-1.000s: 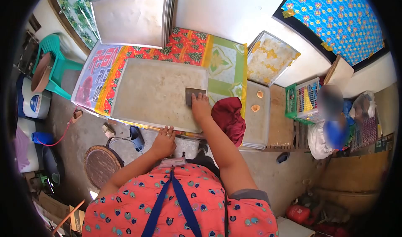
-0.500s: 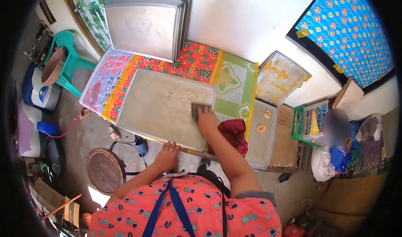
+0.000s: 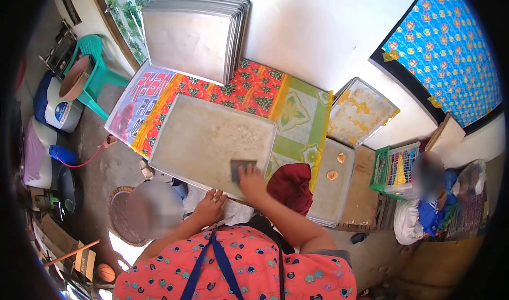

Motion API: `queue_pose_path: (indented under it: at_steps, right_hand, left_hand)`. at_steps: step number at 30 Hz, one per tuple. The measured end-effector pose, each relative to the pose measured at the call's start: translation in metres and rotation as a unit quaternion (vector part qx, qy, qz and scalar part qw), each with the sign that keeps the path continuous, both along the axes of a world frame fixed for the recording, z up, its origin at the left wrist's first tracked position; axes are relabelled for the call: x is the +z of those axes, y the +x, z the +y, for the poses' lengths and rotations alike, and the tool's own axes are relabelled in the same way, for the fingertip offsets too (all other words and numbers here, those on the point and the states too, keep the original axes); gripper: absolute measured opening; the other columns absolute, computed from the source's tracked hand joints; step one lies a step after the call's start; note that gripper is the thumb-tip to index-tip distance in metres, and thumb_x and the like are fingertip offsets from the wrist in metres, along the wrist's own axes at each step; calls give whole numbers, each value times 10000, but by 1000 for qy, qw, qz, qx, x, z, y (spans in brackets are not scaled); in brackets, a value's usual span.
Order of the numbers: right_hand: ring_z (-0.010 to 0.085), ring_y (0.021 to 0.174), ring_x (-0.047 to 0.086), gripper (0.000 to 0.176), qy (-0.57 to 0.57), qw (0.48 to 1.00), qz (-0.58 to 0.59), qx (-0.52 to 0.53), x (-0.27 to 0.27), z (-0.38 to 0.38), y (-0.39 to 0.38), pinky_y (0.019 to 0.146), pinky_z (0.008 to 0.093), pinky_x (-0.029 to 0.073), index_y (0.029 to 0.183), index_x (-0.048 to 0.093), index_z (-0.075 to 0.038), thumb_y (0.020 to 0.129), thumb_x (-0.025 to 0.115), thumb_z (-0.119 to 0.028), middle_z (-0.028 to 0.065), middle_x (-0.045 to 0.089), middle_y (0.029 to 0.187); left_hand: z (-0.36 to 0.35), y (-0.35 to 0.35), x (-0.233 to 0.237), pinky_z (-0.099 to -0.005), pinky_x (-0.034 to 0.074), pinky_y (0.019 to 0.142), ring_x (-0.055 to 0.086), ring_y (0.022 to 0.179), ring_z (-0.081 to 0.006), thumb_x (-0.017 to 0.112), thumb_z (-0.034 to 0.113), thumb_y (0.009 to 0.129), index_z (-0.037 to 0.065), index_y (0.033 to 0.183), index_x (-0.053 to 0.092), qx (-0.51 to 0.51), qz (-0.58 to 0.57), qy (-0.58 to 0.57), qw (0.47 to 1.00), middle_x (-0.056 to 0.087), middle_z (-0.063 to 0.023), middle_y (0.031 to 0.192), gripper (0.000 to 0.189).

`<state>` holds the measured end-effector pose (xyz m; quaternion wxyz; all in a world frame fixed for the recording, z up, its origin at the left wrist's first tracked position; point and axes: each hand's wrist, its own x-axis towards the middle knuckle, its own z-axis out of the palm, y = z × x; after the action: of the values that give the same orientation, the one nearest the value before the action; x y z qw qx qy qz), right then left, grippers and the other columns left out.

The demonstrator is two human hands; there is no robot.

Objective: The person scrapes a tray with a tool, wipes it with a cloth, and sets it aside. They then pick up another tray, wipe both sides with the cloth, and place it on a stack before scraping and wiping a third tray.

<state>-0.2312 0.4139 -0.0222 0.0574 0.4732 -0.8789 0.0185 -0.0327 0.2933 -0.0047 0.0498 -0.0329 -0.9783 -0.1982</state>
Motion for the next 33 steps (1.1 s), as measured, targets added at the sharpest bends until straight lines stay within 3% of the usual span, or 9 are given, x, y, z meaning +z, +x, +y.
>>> queue_pose_path:
  at_steps: [2,5,6,10,13,22,26,30,33]
  right_hand:
    - [404,1019,562,462,-7,998,-31,53,-1,3,25,905,450,453,1267,473,-25,811,485,-95,260,537,1178]
    - [382,1049,562,407,56,995,-48,-73,28,-38,-55,895,419,450,1238,505,-25,843,461,-115,260,538,1201]
    - [371,1067,555,410,20,994,19,-107,14,-43,-81,894,413,448,1244,497,-26,844,462,-105,258,521,1226]
    - [361,995,575,438,29,998,-19,-52,23,-12,-25,834,426,470,1255,490,-26,830,483,-131,252,534,1152]
    - [394,969,576,410,23,996,66,62,-3,43,61,819,473,479,1184,559,-26,799,514,-158,274,538,1146]
    - [351,977,583,439,63,988,-62,-126,28,-37,-40,799,415,488,1252,479,-16,829,489,-131,246,554,1133]
    - [354,1011,580,430,44,998,48,-4,7,13,57,807,416,496,1228,517,-25,811,509,-129,226,563,1138]
    - [271,931,619,423,106,987,-110,-52,66,13,50,776,376,505,1225,535,-60,805,509,-112,130,616,1034]
    - [294,914,618,401,-10,997,-63,-30,73,14,42,789,390,495,1208,548,-55,818,513,-142,134,614,993]
  left_hand:
    - [0,2,7,-517,401,974,460,1147,-431,558,84,673,-26,1185,502,3,1,9,1000,501,-234,1209,527]
    - [0,3,8,-531,368,996,445,1166,-428,554,79,698,-32,1211,484,1,-19,33,999,490,-237,1220,529]
    - [0,3,3,-531,368,998,446,1163,-430,560,87,698,-36,1208,490,-3,-13,14,1000,487,-236,1229,529]
    - [-3,4,3,-526,372,995,439,1164,-433,561,100,695,-41,1198,503,-12,-6,12,1000,493,-233,1223,525]
    - [1,5,3,-523,371,993,440,1157,-444,557,110,693,-47,1193,511,-6,4,17,1000,496,-239,1220,526]
    - [-2,5,2,-498,377,993,450,1153,-430,545,97,725,-32,1191,503,-16,-3,-4,1000,496,-226,1212,486]
    - [2,0,2,-576,312,1013,438,1193,-412,548,138,742,3,1229,506,28,-12,-29,999,483,-184,1281,507]
    - [6,1,-9,-603,244,1045,312,1296,-460,567,204,750,12,1304,457,28,18,-27,999,393,-184,1402,597]
    - [7,-2,-18,-595,244,1051,294,1309,-455,565,214,763,4,1305,455,0,25,11,1000,385,-184,1407,592]
